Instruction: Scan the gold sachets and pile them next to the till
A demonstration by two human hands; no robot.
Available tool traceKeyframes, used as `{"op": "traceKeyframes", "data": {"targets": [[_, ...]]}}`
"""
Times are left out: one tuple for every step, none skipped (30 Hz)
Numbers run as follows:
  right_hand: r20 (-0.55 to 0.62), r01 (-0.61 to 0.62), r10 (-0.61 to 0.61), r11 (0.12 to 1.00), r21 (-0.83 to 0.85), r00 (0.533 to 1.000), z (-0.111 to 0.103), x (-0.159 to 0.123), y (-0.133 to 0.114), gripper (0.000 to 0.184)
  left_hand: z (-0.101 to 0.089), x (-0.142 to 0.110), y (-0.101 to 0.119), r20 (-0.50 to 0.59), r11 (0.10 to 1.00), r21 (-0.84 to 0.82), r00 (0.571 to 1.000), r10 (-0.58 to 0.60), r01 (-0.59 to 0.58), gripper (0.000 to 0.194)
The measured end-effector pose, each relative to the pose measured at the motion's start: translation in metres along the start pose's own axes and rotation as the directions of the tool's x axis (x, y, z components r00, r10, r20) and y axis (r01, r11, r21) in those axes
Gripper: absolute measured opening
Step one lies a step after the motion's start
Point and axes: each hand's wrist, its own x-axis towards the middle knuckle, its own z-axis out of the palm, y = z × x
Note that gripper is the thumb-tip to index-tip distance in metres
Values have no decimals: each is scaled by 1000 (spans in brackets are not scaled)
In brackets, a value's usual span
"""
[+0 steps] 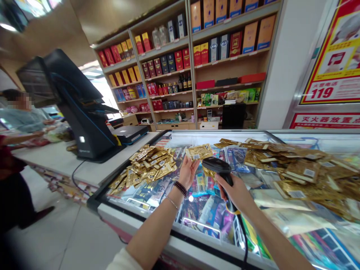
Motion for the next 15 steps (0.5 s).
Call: {"op": "traceKeyframes", "data": {"targets": [[-6,1,-1,1000,-1,1000,0,-1,-1,51,0,0,0,-1,1000,9,1000,4,-4,34],[-12,0,0,1000,0,1000,0,-1,-2,51,0,-1,0,-1,1000,20,1000,8,-8,33],[-15,-2,2,1000,1,1000,0,-1,-2,51,0,-1,1,2,1000,27,1000,10,-10,33],[-14,-4,4,1000,1,1000,0,-1,-1,51,0,-1,1,7,999,29,1000,12,-12,33],[-11,-8,8,1000,-4,1000,-1,-1,-1,50,-1,-2,1,11,999,30,1000,12,-12,33],[-6,-11,10,1000,-11,1000,-1,-1,-1,50,-1,-2,1,12,999,34,1000,10,-11,34],[-1,-12,12,1000,-20,1000,-2,-1,0,50,-2,-2,1,8,999,44,1000,9,-9,34],[2,-14,14,1000,-25,1000,-2,-2,0,50,-2,-2,1,4,998,58,1000,10,-10,34],[1,-14,14,999,-28,1000,-3,-2,0,50,-3,-1,2,2,997,73,1000,13,-13,34],[-2,-15,15,999,-30,1000,-3,-2,-1,50,-3,-1,2,3,996,82,1000,18,-18,33],[-6,-15,15,999,-29,1000,-2,-3,-1,50,-4,-1,2,6,997,80,1000,19,-19,33],[-10,-16,16,999,-28,1000,-2,-3,-2,50,-4,-1,2,10,998,67,1000,16,-17,32],[-14,-18,17,999,-28,1000,-2,-4,-2,50,-4,-1,2,12,999,47,1000,10,-10,31],[-15,-19,19,999,-30,1000,-2,-4,-3,50,-4,-1,2,11,1000,24,1000,2,-2,31],[-14,-20,19,999,-31,1000,-2,-3,-2,51,-4,-1,2,7,1000,4,1000,-8,8,32]]}}
